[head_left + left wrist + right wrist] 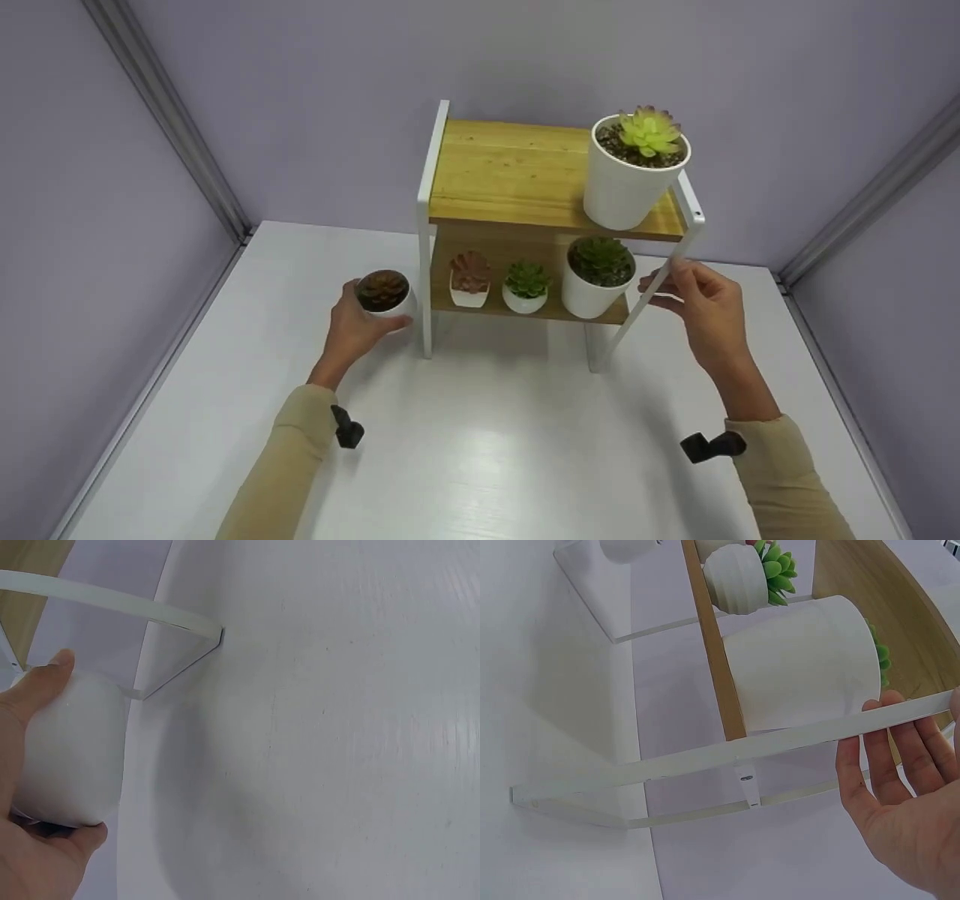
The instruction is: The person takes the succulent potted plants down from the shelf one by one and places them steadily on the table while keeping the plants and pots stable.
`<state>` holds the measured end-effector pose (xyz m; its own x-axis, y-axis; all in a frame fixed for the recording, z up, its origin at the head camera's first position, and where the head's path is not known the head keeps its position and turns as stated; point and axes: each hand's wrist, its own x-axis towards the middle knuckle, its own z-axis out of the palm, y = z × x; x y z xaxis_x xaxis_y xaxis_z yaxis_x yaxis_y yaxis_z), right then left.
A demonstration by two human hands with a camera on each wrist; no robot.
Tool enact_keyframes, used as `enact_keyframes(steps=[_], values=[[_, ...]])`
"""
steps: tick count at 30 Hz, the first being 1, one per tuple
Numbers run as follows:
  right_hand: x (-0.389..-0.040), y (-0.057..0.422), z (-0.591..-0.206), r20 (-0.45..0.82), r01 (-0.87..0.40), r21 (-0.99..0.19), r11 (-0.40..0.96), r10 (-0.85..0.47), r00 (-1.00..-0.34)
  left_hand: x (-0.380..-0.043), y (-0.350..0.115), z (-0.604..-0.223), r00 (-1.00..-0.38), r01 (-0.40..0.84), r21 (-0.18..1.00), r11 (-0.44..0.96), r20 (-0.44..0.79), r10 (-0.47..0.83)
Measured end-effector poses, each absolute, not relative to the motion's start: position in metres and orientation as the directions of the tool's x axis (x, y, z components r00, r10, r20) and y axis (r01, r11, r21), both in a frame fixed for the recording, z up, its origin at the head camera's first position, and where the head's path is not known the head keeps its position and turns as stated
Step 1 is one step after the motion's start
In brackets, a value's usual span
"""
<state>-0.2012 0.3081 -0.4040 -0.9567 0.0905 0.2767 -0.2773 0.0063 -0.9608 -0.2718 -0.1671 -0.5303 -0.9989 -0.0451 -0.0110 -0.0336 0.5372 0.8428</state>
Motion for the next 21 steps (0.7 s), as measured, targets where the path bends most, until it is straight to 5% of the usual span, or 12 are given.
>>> enact_keyframes(steps=[21], values=[[-0.201,0.309,-0.404,0.259,-0.258,-0.966,0.02,0.087,-0.962,-0.286,-0.162,-0.56,-0.986,-0.097,0.856,0.508,-0.013,-0.167]])
